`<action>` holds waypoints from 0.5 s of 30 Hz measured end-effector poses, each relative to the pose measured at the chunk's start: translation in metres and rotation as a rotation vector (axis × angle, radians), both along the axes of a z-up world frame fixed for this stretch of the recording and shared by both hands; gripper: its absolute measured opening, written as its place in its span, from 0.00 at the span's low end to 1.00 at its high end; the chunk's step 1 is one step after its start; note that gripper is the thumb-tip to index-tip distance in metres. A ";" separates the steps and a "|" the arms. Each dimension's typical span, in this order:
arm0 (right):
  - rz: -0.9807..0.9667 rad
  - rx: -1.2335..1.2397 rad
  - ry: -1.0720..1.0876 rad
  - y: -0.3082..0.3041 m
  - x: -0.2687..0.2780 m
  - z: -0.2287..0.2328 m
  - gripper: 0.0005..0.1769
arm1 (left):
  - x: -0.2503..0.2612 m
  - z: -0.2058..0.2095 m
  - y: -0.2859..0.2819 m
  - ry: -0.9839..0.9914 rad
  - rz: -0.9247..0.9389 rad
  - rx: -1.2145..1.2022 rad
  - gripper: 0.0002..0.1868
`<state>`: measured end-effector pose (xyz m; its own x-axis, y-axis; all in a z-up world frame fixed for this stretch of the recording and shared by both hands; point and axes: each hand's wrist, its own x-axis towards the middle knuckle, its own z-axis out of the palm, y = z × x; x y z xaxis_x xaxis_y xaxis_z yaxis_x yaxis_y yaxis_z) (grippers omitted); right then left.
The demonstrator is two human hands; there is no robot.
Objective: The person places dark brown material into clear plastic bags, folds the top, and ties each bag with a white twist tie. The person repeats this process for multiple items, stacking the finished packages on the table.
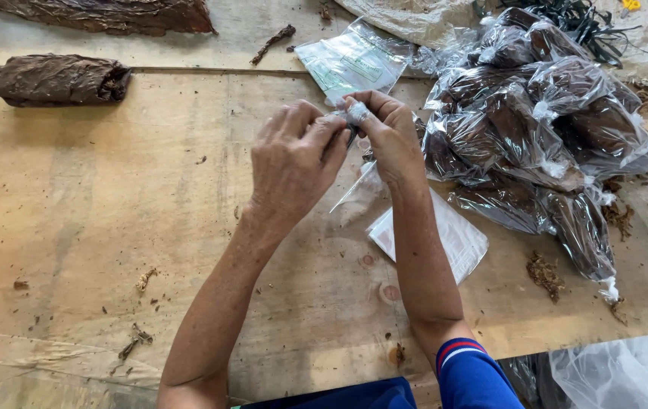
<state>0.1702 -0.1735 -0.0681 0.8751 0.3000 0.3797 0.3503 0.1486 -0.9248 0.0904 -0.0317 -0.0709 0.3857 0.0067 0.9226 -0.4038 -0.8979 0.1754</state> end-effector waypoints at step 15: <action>-0.012 0.124 0.039 0.033 -0.016 -0.011 0.10 | 0.000 -0.001 0.004 0.156 0.156 -0.019 0.07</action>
<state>0.1543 -0.1403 -0.0789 0.8932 0.2423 0.3788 0.3169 0.2586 -0.9125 0.0903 -0.0273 -0.0714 0.5169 0.0943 0.8508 -0.2266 -0.9434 0.2423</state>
